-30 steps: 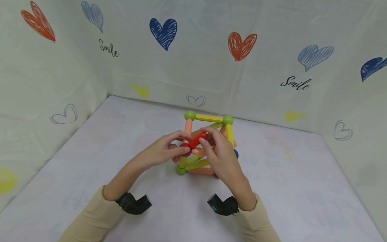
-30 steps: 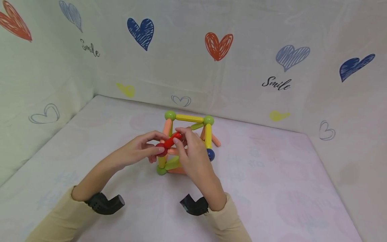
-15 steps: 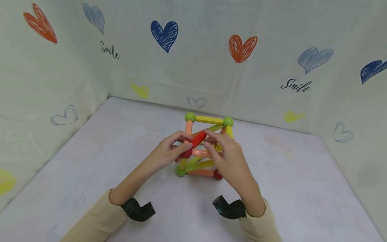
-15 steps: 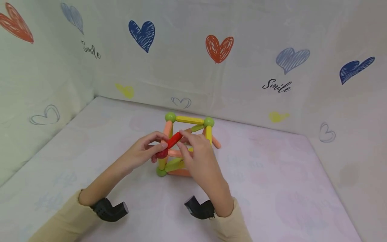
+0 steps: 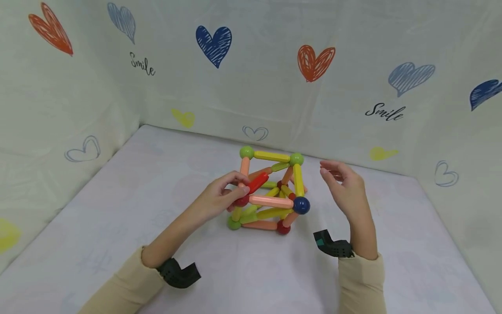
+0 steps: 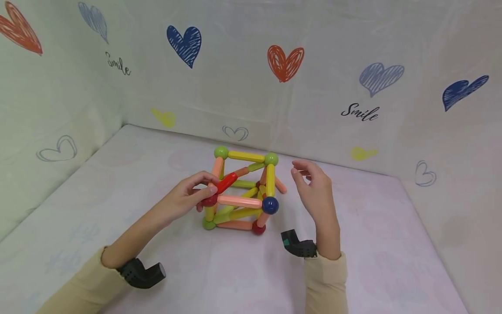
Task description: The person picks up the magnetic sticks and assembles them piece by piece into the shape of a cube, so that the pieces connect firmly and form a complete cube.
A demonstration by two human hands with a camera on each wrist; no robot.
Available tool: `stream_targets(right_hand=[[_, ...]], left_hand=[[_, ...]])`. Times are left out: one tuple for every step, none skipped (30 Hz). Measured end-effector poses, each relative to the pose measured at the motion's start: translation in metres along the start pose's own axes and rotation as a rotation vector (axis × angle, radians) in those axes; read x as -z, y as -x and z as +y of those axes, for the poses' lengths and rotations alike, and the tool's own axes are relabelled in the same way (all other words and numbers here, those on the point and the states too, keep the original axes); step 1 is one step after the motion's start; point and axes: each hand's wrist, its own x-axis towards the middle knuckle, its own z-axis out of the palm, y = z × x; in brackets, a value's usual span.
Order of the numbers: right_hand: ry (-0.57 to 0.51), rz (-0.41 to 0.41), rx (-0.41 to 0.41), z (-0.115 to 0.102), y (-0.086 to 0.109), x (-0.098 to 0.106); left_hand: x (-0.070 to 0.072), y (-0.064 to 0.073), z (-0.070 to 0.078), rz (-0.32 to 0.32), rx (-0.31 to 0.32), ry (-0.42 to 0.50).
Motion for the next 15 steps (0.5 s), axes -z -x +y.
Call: stream_targets(right_hand=[[-0.005,-0.025,-0.022,0.005,-0.003,-0.002],[-0.007,-0.053,-0.046,0.010,-0.006,-0.004],[-0.010,-0.083,-0.074,0.015,-0.009,-0.007],[-0.007,-0.111,-0.104,0.020,-0.012,-0.011],[-0.004,-0.141,-0.137,0.026,-0.015,-0.015],[0.003,-0.169,-0.169,0.032,-0.019,-0.019],[0.007,-0.197,-0.206,0.038,-0.022,-0.024],[0.015,-0.226,-0.243,0.044,-0.025,-0.029],[0.021,-0.249,-0.276,0.050,-0.027,-0.034],[0.027,-0.268,-0.306,0.056,-0.029,-0.039],[0.035,-0.288,-0.335,0.061,-0.031,-0.044],[0.044,-0.306,-0.358,0.066,-0.032,-0.048],[0.051,-0.321,-0.379,0.071,-0.033,-0.052],[0.058,-0.335,-0.394,0.075,-0.034,-0.055],[0.065,-0.343,-0.404,0.079,-0.034,-0.058]], left_hand=[[0.000,0.000,0.000,-0.001,0.000,-0.002],[0.000,0.000,0.000,-0.002,0.002,-0.006],[0.000,0.000,-0.001,-0.003,0.004,-0.011],[0.000,0.000,-0.001,-0.003,0.005,-0.016],[0.000,0.000,-0.001,-0.001,0.006,-0.022],[0.000,0.000,-0.001,0.002,0.006,-0.029],[0.000,0.000,-0.001,0.008,0.003,-0.034],[0.000,0.000,-0.002,0.015,-0.002,-0.040],[-0.001,-0.001,-0.003,0.022,-0.009,-0.046],[-0.002,-0.001,-0.003,0.031,-0.016,-0.052],[-0.002,-0.001,-0.004,0.039,-0.023,-0.058],[-0.003,-0.002,-0.005,0.049,-0.029,-0.063],[-0.004,-0.002,-0.007,0.058,-0.034,-0.066],[-0.005,-0.002,-0.007,0.065,-0.037,-0.069],[-0.006,-0.003,-0.008,0.072,-0.038,-0.072]])
